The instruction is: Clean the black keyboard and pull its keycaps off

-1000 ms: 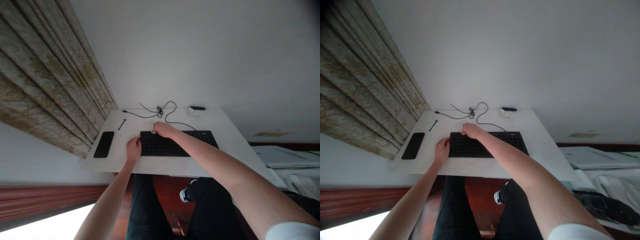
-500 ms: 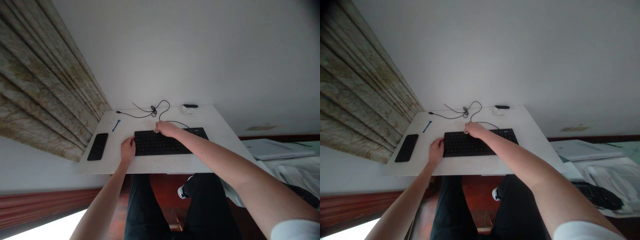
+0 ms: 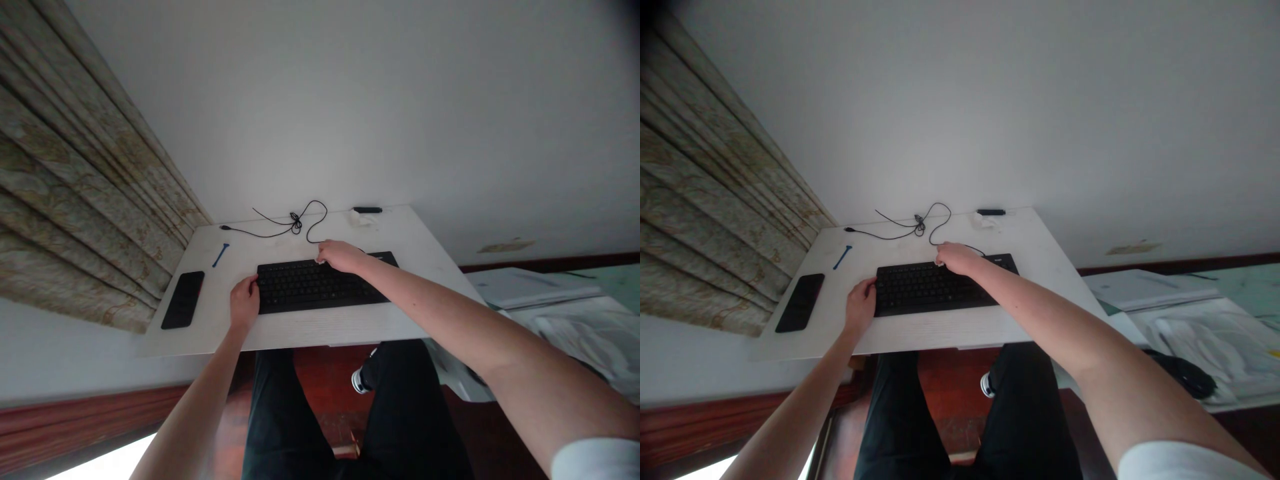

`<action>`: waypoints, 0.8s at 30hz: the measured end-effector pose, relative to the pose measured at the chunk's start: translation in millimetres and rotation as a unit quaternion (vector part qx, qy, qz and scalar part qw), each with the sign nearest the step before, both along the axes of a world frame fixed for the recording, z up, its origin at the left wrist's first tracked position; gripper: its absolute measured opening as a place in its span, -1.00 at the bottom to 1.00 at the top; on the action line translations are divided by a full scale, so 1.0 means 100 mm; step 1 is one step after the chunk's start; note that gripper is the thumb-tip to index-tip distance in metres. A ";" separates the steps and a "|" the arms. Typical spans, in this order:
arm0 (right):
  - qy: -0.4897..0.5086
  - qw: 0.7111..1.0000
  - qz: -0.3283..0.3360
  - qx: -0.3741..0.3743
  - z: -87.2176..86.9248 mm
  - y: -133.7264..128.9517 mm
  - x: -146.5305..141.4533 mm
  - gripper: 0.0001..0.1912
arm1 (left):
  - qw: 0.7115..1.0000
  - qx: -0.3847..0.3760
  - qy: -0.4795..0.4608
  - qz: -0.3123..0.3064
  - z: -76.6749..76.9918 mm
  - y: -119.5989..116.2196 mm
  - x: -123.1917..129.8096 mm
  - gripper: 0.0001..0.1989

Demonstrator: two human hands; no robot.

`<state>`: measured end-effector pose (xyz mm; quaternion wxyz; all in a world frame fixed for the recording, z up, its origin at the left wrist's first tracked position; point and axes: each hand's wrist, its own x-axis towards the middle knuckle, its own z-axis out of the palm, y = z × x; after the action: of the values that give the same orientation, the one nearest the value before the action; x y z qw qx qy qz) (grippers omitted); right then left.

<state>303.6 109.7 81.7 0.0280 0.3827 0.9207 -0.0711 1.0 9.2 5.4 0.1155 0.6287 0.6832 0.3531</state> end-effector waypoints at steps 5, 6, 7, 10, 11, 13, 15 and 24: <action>0.010 1.000 -0.016 0.008 -0.03 -0.03 0.21 -0.64 | 1.000 -0.001 -0.001 0.003 0.00 0.00 0.00 -0.62; 0.012 1.000 -0.019 0.011 -0.04 -0.04 0.26 -0.64 | 1.000 0.000 -0.002 0.003 0.00 0.00 0.00 -0.62; 0.013 1.000 -0.022 0.015 -0.05 -0.04 0.32 -0.64 | 1.000 0.001 -0.002 0.004 0.00 0.00 0.01 -0.62; 0.012 0.999 -0.030 0.029 -0.08 -0.05 0.47 -0.61 | 1.000 -0.001 -0.003 0.005 -0.01 -0.01 0.01 -0.62; 0.011 0.999 -0.032 0.033 -0.09 -0.06 0.51 -0.61 | 1.000 -0.001 -0.004 0.006 -0.01 -0.01 0.01 -0.62; 0.008 0.999 -0.035 0.040 -0.11 -0.07 0.60 -0.61 | 1.000 -0.001 -0.004 0.007 -0.01 -0.02 0.01 -0.62; 0.005 0.998 -0.037 0.045 -0.11 -0.08 0.69 -0.64 | 1.000 0.000 -0.003 0.007 0.00 -0.02 0.01 -0.62; 0.005 0.997 -0.067 0.038 -0.15 -0.12 1.01 -0.65 | 1.000 -0.005 0.007 0.007 0.01 -0.02 0.02 -0.61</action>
<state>404.6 98.2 66.8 0.0038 0.4440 0.8952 -0.0392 2.8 7.4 6.9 0.1119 0.6259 0.6900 0.3458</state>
